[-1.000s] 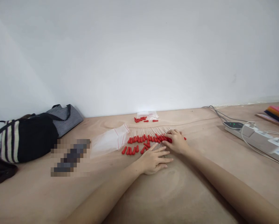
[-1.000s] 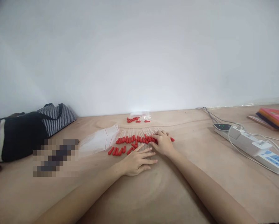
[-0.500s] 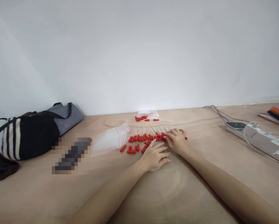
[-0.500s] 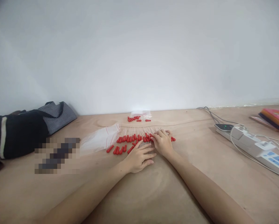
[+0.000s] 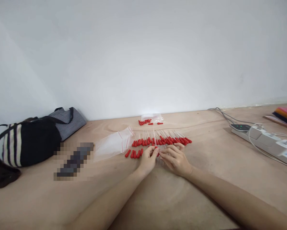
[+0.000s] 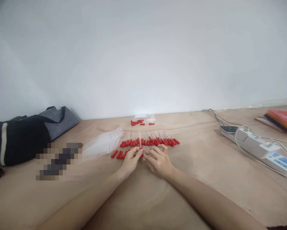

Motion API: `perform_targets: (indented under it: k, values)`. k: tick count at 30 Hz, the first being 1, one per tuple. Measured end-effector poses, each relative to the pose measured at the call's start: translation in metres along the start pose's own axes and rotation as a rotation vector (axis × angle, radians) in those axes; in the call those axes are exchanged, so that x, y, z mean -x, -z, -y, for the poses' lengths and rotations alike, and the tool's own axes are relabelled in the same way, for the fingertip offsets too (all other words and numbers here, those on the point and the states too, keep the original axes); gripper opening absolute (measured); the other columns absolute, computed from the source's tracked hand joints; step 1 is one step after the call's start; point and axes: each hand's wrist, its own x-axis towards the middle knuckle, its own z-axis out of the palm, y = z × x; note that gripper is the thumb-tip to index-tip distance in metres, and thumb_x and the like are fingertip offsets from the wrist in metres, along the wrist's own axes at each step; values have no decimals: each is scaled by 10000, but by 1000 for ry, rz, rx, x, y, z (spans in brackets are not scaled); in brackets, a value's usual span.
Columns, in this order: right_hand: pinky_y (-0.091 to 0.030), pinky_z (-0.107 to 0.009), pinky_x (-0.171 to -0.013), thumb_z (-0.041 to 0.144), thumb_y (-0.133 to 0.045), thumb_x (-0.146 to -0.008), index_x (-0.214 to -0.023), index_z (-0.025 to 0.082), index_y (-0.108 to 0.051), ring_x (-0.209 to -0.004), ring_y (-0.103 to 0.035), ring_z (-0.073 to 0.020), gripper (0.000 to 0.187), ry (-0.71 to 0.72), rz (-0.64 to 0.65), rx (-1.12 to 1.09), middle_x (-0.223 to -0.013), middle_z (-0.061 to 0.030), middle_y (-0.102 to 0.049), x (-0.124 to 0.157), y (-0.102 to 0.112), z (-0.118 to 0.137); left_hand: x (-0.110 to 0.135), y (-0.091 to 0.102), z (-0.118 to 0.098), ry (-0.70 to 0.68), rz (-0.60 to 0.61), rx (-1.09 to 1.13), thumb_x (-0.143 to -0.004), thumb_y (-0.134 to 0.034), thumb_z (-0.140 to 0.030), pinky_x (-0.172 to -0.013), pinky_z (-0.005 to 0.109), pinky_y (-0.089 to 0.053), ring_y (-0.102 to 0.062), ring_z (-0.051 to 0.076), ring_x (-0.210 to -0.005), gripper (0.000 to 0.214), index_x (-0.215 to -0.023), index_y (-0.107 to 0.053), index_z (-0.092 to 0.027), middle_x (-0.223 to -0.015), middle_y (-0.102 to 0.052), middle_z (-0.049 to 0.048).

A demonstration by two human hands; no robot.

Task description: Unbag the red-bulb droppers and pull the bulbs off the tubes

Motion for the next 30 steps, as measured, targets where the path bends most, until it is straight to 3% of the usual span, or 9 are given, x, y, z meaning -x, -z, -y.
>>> perform_targets:
  k: [6, 8, 13, 17, 22, 30]
  values:
    - [-232, -359, -861, 241, -548, -787, -943, 251, -598, -860, -546, -143, 164, 2, -47, 86, -874, -7, -654, 5, 15, -4, 20, 37, 6, -358, -19, -645, -790, -522, -290, -683, 327, -352, -517, 179, -732, 124, -778, -605, -199, -724, -637, 11]
    - [-193, -373, -890, 250, -540, -795, -986, 268, -582, -878, -548, -141, 197, 58, -11, 80, -873, 8, -661, 5, 14, -2, 27, 42, 7, -481, 6, -741, -792, -533, -277, -684, 333, -322, -512, 176, -732, 103, -782, -609, -208, -735, -646, 4]
    - [-116, -384, -931, 228, -510, -817, -926, 276, -596, -762, -551, -101, 147, 153, 60, 34, -616, 69, -630, 6, 2, 5, 29, 36, 8, -703, 32, -825, -827, -496, -262, -641, 318, -284, -498, 159, -699, 131, -782, -605, -205, -726, -643, -1]
    - [-128, -382, -926, 172, -473, -823, -890, 267, -602, -649, -506, -79, 173, 172, 81, 87, -501, 82, -561, 7, 1, 5, 26, 34, 9, -761, 30, -897, -838, -474, -245, -645, 325, -272, -486, 160, -682, 157, -757, -599, -195, -653, -609, 8]
    - [-141, -373, -920, 159, -488, -802, -863, 255, -601, -647, -490, -74, 160, 179, 72, 107, -485, 83, -536, 10, 4, 4, 27, 36, 9, -799, 4, -960, -819, -492, -209, -664, 336, -262, -465, 148, -651, 186, -650, -558, -166, -595, -572, 3]
    - [-158, -377, -913, 188, -537, -782, -845, 248, -603, -640, -483, -72, 109, 210, -10, 87, -476, 90, -521, 10, 2, 3, 31, 33, 7, -791, -31, -922, -826, -468, -201, -657, 334, -267, -466, 142, -629, 218, -629, -558, -173, -565, -565, 0]
